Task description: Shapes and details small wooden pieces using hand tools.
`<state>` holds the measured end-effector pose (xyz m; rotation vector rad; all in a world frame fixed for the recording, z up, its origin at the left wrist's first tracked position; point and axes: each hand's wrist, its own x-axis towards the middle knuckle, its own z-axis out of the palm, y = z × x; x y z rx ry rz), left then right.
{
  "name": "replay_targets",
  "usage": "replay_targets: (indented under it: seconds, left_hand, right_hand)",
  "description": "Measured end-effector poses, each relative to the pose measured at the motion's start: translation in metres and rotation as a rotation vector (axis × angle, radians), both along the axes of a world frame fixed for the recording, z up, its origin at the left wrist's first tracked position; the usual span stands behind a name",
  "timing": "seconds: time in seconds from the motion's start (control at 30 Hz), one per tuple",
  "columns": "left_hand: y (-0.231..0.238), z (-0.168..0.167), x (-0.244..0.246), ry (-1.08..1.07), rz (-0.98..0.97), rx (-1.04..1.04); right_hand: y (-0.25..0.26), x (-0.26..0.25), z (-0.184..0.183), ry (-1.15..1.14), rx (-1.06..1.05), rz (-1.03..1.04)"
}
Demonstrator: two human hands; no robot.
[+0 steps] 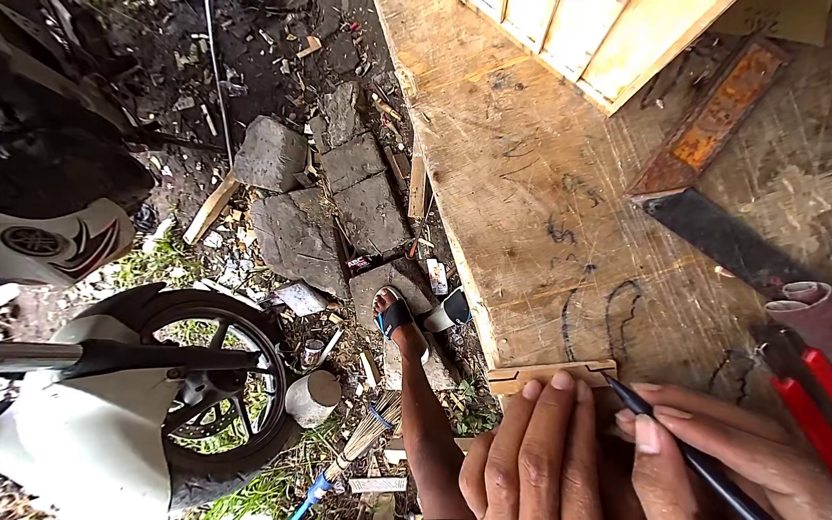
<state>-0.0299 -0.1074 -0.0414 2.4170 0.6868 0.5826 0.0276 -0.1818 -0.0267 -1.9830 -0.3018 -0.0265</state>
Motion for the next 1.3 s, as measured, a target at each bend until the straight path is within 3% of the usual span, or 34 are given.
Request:
replay_targets:
  seconds: [0.77, 1.3]
  left_hand:
    - [-0.001, -0.001, 0.001, -0.007, 0.016, 0.005]
    - [0.001, 0.008, -0.002, 0.077, -0.05, 0.142]
  right_hand:
    - [-0.003, 0.0, 0.003, 0.03, 0.005, -0.041]
    - [0.004, 0.036, 0.021, 0.202, 0.27, -0.091]
